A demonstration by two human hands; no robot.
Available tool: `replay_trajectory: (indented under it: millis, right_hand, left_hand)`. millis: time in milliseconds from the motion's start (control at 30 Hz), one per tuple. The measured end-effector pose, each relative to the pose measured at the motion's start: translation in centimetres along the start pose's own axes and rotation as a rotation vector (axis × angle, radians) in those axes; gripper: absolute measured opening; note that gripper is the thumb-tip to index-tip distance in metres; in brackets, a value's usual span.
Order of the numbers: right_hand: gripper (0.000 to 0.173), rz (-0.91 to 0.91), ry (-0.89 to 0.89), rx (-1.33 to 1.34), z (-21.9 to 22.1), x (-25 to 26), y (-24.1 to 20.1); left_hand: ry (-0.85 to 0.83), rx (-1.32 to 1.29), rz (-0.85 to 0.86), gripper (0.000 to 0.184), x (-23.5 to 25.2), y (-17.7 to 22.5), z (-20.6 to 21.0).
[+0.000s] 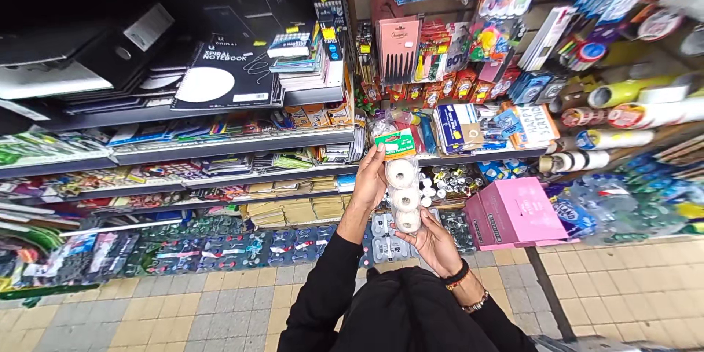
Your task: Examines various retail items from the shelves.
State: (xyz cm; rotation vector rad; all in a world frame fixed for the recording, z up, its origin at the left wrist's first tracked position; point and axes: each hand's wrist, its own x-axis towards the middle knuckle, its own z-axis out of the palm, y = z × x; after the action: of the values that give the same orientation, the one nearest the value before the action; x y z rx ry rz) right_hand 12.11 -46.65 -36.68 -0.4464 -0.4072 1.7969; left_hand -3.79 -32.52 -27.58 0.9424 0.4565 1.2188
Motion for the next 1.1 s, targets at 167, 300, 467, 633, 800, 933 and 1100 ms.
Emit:
replay_trajectory:
  millis: [167,300,467,633,800,933,1100]
  right_hand:
    - [0.047,-0.001,0.004,0.005,0.2,0.1,0.1]
    - [0.048,0.007,0.002,0.008,0.1,0.2,0.2]
    - [0.046,0.003,0.032,-0.048,0.3,0.4,0.2]
    - [0.047,-0.017,0.041,-0.162,0.2,0.7,0.1]
    - [0.062,-0.220,0.081,-0.803,1.1,1.4,-0.4]
    - [0.090,-0.409,0.128,-1.088,3.4,2.5,-0.9]
    - [0.098,-0.542,0.271,-1.272,5.2,3.8,-0.5]
  left_hand:
    - [0.005,-0.010,-0.006,0.046,0.2,0.4,-0.1]
    - [0.001,-0.003,-0.005,0.046,0.3,0.6,0.0]
    - [0.011,0.000,0.006,0.045,0.4,0.6,-0.2]
    - [0.010,-0.005,0.017,0.047,0.5,0.6,-0.6]
    - [0.028,0.026,0.024,0.046,0.4,1.1,-0.3]
    - [0.002,0.048,0.066,0.046,0.2,1.2,0.5]
    - [0.007,0.070,0.096,0.047,0.0,1.6,1.1]
